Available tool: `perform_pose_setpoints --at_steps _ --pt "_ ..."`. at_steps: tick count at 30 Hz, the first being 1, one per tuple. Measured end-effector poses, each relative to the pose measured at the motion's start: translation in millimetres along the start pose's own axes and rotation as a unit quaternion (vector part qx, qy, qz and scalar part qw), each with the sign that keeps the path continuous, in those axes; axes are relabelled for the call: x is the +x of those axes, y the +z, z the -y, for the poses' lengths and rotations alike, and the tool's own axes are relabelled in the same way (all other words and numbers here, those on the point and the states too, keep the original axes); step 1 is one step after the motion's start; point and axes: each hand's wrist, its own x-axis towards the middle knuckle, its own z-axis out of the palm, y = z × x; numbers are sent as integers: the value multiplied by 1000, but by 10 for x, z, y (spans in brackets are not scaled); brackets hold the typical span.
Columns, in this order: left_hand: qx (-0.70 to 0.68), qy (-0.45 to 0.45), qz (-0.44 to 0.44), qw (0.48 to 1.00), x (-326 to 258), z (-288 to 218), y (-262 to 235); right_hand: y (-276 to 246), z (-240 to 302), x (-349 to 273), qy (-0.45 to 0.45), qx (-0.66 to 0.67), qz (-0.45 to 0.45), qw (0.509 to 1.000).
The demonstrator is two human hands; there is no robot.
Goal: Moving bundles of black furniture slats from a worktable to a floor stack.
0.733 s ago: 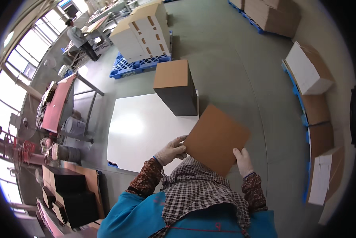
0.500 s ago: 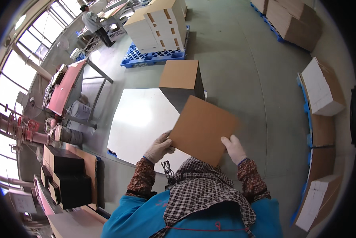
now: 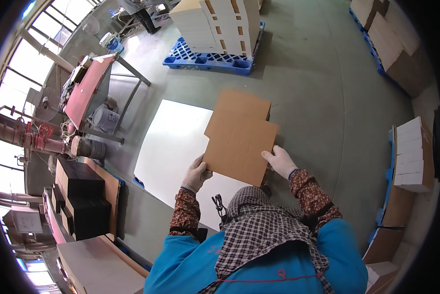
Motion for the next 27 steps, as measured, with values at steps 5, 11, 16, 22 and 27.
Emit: perform_pose_setpoints --at_steps 5,11,16,22,27 --pt "33 -10 -74 997 423 -129 -141 -35 64 575 12 -50 37 998" --pt "77 -13 -186 980 797 -136 -145 -63 64 905 11 -136 16 991" --pt "74 7 -290 954 974 -130 33 -201 204 1073 31 -190 47 980" --pt "47 9 -319 947 1142 -80 -22 -308 254 1269 16 -237 72 969" --pt "61 -24 -314 947 1158 -152 16 -412 334 1350 28 -259 116 958"
